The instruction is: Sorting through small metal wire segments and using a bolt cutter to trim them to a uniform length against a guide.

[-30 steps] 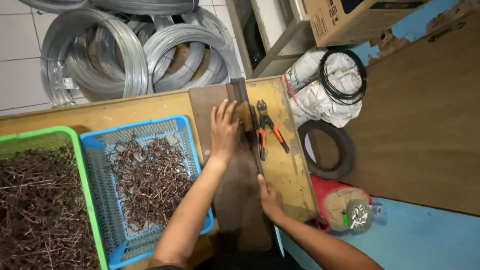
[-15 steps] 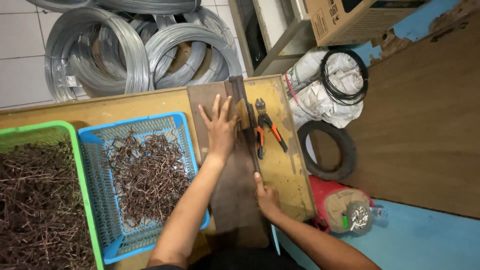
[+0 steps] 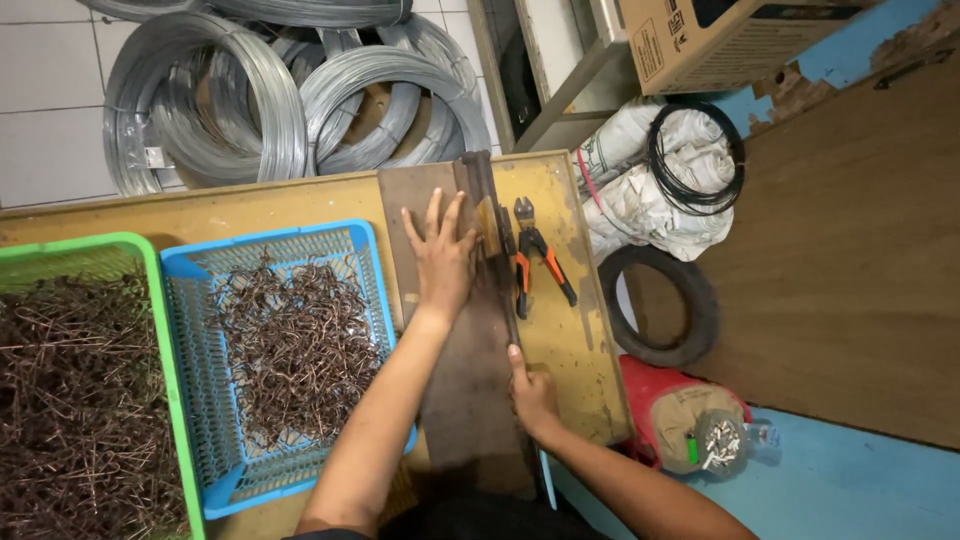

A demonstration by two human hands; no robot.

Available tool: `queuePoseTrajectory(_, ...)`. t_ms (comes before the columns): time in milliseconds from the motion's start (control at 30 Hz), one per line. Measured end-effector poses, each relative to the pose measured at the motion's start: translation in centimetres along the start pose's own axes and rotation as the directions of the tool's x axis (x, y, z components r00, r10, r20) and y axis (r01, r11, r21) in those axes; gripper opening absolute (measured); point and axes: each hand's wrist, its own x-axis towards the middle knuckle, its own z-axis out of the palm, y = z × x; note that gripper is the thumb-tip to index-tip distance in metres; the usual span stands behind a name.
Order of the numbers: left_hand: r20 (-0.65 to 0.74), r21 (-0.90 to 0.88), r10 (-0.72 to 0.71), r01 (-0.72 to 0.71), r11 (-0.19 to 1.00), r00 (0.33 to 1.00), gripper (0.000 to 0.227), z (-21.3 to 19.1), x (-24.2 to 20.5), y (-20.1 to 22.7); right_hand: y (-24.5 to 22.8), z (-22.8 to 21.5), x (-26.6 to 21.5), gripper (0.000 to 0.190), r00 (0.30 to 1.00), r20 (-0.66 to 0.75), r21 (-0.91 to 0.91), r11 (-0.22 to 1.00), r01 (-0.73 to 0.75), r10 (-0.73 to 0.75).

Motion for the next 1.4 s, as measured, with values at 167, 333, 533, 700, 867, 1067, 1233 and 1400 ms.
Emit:
queuePoseTrajectory(167,-0.013,0.016,0.024,-0.024,1.000,1.000,0.012,0.2,-0.1,-0.2,0.6,0.0,0.2,0.079,1.000,0.014,0.011,1.000,0.008,-0.008)
queuePoseTrajectory(333,-0.015,0.027,0.021,-0.020,0.999,1.000,0.016,0.3,-0.3,-0.3,0.7,0.2,0.2,0.078,0.999,0.028,0.022,0.999,-0.025,0.024)
queuePoseTrajectory(533,-0.016,0.040,0.034,-0.034,0.999,0.999,0.009,-0.5,0.0,-0.2,1.4,0.6,0.7,0.082,0.999,0.019,-0.002,0.999,-0.047,0.047)
queuePoseTrajectory(700,-0.022,0.024,0.013,-0.013,1.000,1.000,0.013,0.0,0.0,-0.3,1.1,0.6,0.5,0.082,0.998,0.004,-0.010,0.998,-0.060,0.060)
queuePoseTrajectory(867,-0.023,0.019,0.019,-0.018,1.000,1.000,0.012,-0.4,-0.1,-0.1,1.1,0.3,0.4,0.084,0.992,0.012,-0.006,0.992,-0.128,0.128)
queuePoseTrajectory(1067,-0.027,0.011,0.037,-0.037,0.999,0.999,0.013,-0.5,0.2,-0.3,1.2,0.1,0.6,0.086,0.975,0.083,0.043,0.976,-0.213,0.209)
queuePoseTrajectory(1233,-0.040,0.010,0.031,-0.030,0.999,0.999,0.013,0.1,0.3,-0.8,2.4,-0.5,2.7,0.087,0.967,0.198,0.068,0.982,-0.175,0.159)
queuePoseTrajectory(1400,-0.053,0.014,0.049,-0.048,0.999,0.997,0.014,-0.2,0.4,-0.6,-1.3,-2.6,1.3,0.052,0.988,-0.003,-0.297,0.944,0.144,-0.152)
